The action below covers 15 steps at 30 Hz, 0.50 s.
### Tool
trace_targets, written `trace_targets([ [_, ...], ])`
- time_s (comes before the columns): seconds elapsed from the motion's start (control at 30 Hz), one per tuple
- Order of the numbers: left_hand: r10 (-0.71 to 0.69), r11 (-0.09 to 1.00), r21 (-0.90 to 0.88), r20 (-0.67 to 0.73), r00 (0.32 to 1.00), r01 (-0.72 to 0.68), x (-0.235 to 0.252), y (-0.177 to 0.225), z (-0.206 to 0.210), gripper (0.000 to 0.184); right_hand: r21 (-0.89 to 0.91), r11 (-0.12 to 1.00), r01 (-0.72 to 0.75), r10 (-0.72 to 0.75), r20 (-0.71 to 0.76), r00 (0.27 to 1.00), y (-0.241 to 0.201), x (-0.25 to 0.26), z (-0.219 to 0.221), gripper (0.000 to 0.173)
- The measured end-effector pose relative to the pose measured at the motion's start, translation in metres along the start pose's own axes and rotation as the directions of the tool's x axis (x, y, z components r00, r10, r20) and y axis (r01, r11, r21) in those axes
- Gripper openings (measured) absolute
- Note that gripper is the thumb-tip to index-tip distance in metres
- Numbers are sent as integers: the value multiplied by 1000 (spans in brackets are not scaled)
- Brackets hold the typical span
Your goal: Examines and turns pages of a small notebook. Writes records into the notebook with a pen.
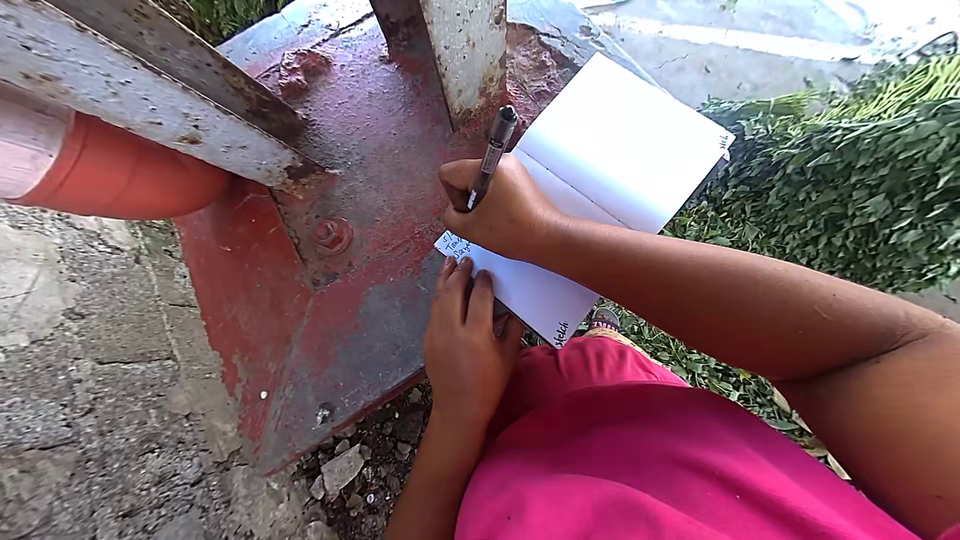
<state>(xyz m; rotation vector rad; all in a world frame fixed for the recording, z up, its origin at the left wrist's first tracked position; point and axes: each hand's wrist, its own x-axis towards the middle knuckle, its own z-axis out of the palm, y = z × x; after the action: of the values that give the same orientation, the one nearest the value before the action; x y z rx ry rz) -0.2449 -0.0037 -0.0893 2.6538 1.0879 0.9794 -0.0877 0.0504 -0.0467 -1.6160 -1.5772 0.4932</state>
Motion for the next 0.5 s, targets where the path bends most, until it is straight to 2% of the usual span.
trace_targets([
  [0.5, 11, 1000, 10, -1, 1000, -11, 0, -1, 0, 41, -11, 1000, -20, 20, -30, 999, -2, 0, -1, 19],
])
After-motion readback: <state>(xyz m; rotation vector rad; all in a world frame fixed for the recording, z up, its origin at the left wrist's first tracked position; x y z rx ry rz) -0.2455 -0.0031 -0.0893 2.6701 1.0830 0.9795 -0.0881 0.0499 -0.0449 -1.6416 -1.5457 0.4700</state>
